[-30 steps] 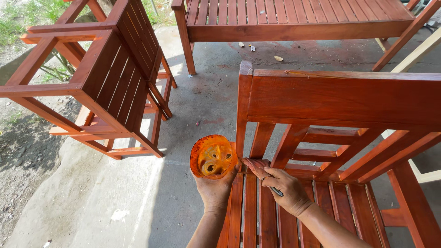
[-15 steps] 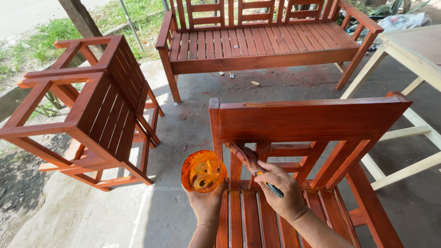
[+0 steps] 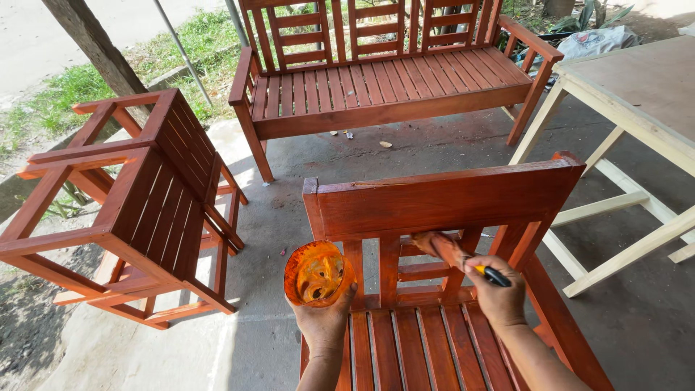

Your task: The person applies reddish-brown wood stain to wooden chairs and benches using a cloth, dipping it into a small container of stain held in the other hand. They work over the seat slats, armrests, and frame rails of a chair, moving around the piece to coat different surfaces.

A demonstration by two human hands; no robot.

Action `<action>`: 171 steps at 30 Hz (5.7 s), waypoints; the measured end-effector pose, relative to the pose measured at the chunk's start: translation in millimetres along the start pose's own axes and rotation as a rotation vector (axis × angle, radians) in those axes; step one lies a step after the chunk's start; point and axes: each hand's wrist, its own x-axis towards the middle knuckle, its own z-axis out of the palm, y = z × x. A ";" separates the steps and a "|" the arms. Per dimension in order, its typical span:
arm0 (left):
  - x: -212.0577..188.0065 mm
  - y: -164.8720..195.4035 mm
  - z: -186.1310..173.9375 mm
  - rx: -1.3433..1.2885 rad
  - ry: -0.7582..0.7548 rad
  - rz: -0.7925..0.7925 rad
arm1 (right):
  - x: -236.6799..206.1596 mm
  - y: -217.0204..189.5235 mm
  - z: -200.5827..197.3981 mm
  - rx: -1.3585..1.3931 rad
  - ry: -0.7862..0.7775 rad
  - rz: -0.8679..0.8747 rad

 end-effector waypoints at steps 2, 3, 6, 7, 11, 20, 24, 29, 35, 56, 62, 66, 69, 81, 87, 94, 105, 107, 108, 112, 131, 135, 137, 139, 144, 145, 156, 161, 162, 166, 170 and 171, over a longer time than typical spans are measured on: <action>-0.5 0.1 -1.3 -0.024 0.001 0.068 | 2.2 -0.2 -18.3 -0.030 0.065 -0.003; -1.6 0.1 -1.9 -0.017 0.003 0.069 | 0.6 -1.0 -24.6 -0.043 0.095 0.031; -5.2 1.5 -1.8 0.003 0.002 0.053 | -10.0 -4.7 -34.8 -0.076 0.192 0.085; -5.7 2.3 -1.8 0.009 0.000 0.036 | -18.2 -6.3 -34.0 -0.081 0.229 0.071; -4.6 4.6 -5.4 -0.030 -0.009 0.039 | -38.1 -13.2 0.0 0.024 0.373 -0.073; -5.7 -5.2 -29.4 0.072 0.005 -0.073 | -77.7 -55.3 114.0 -0.125 0.087 -0.093; -1.2 -9.0 -42.1 0.064 0.045 -0.061 | -90.4 -62.4 108.5 -0.032 -0.204 -0.187; 3.6 -13.5 -48.3 0.035 0.062 -0.021 | -64.7 -49.3 78.1 -0.133 -0.241 -0.519; 4.5 -19.6 -30.4 0.062 0.069 0.030 | -65.3 -14.8 70.1 -0.384 -0.428 -0.711; 25.2 -124.9 -28.4 0.176 0.110 -0.024 | -134.0 136.3 152.7 -0.439 -0.733 -0.484; 18.8 -145.5 -29.2 0.073 0.056 0.023 | -133.5 149.1 164.6 -0.260 -0.691 -0.298; 15.6 -146.3 -24.1 0.143 0.071 0.003 | -119.9 163.2 152.8 -0.197 -0.510 -0.276; 13.1 -142.9 -20.5 0.140 0.053 -0.047 | -111.6 179.8 132.1 -0.261 -0.435 -0.226; -2.9 -144.6 -8.0 0.149 0.037 -0.056 | -110.0 233.9 31.2 -0.548 -0.073 0.195; 4.7 -142.2 -29.6 0.187 0.025 -0.061 | -117.9 234.3 47.2 -0.581 -0.031 0.238; 10.3 -147.8 -36.4 0.211 0.059 -0.060 | -161.5 179.2 139.4 -0.191 -0.501 -0.011; 27.2 -139.9 -90.8 0.188 0.087 0.003 | -159.2 100.4 246.0 -0.179 -0.836 -0.445; 26.4 -138.5 -100.4 0.169 0.087 0.004 | -158.4 97.9 260.6 -0.258 -0.840 -0.459; 26.0 -138.0 -105.4 0.186 0.091 0.015 | -158.4 97.5 264.9 -0.293 -0.850 -0.450; 23.5 -137.0 -127.2 0.186 0.101 0.056 | -177.2 92.4 281.6 -0.375 -0.889 -0.448; 14.9 -160.9 -130.5 0.138 0.013 0.029 | -184.4 169.7 191.1 -0.659 -0.533 -0.231; 15.1 -160.9 -131.9 0.134 0.036 0.023 | -216.0 139.6 238.2 -0.545 -0.514 -0.313; 15.7 -162.4 -134.2 0.293 0.033 0.071 | -224.0 120.6 256.3 -0.340 -0.665 -0.399; 17.4 -164.6 -136.9 0.196 0.008 0.058 | -217.2 106.1 268.4 -0.205 -0.715 -0.436; 18.5 -169.6 -141.3 0.137 -0.039 0.106 | -186.3 85.1 290.5 -0.196 -0.656 -0.178; 17.5 -169.8 -141.2 0.140 -0.050 0.111 | -183.2 81.0 291.0 -0.184 -0.677 -0.145; -5.4 -146.1 -141.6 0.217 0.019 0.149 | -261.4 71.9 243.3 -0.222 -1.011 -0.053; -41.6 -132.4 -142.5 0.263 0.141 0.148 | -301.3 73.4 199.8 -0.196 -1.122 -0.093; -50.4 -128.4 -143.9 0.281 0.159 0.137 | -310.6 72.1 191.3 -0.198 -1.142 -0.079; -82.8 -113.4 -148.0 0.331 0.174 0.046 | -350.6 65.5 153.5 -0.272 -1.289 -0.080; -101.9 -108.8 -155.4 0.352 0.186 0.073 | -387.7 61.8 128.9 -0.274 -1.363 -0.072; -105.2 -110.1 -157.7 0.366 0.185 0.079 | -394.3 63.2 120.7 -0.284 -1.389 -0.089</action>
